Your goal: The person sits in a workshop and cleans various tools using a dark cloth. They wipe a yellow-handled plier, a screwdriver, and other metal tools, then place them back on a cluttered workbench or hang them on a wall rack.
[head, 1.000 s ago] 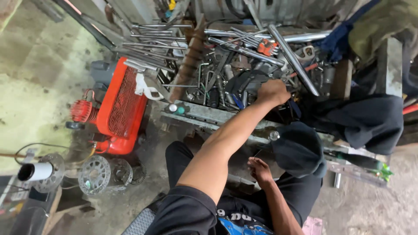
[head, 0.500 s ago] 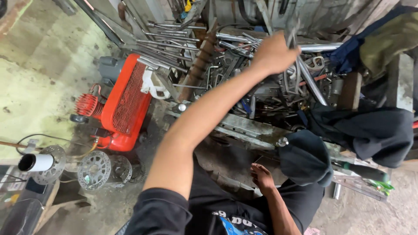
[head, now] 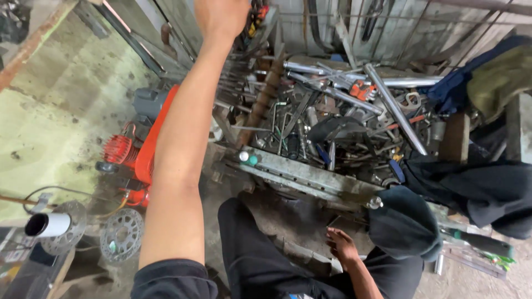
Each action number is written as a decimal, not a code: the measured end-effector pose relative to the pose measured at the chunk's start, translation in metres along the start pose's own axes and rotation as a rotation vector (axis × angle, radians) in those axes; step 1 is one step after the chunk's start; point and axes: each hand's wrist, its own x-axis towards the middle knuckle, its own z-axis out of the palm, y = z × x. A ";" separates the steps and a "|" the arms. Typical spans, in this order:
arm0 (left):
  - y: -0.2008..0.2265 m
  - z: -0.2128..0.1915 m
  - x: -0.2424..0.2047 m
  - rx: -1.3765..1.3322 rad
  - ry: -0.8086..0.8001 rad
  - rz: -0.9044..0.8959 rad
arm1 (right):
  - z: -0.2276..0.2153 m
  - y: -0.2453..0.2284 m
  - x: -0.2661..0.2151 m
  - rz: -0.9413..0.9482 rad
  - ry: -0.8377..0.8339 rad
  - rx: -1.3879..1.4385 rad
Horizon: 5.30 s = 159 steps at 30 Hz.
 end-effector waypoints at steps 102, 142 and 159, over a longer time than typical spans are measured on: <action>-0.078 0.032 -0.025 0.081 -0.386 -0.147 | -0.005 -0.009 0.002 0.112 0.031 0.001; -0.034 0.017 -0.052 -0.085 0.006 -0.081 | -0.013 0.006 0.019 0.033 0.047 0.097; 0.109 -0.099 -0.519 -0.796 -0.236 -0.037 | 0.085 0.012 -0.019 -0.152 -0.531 0.134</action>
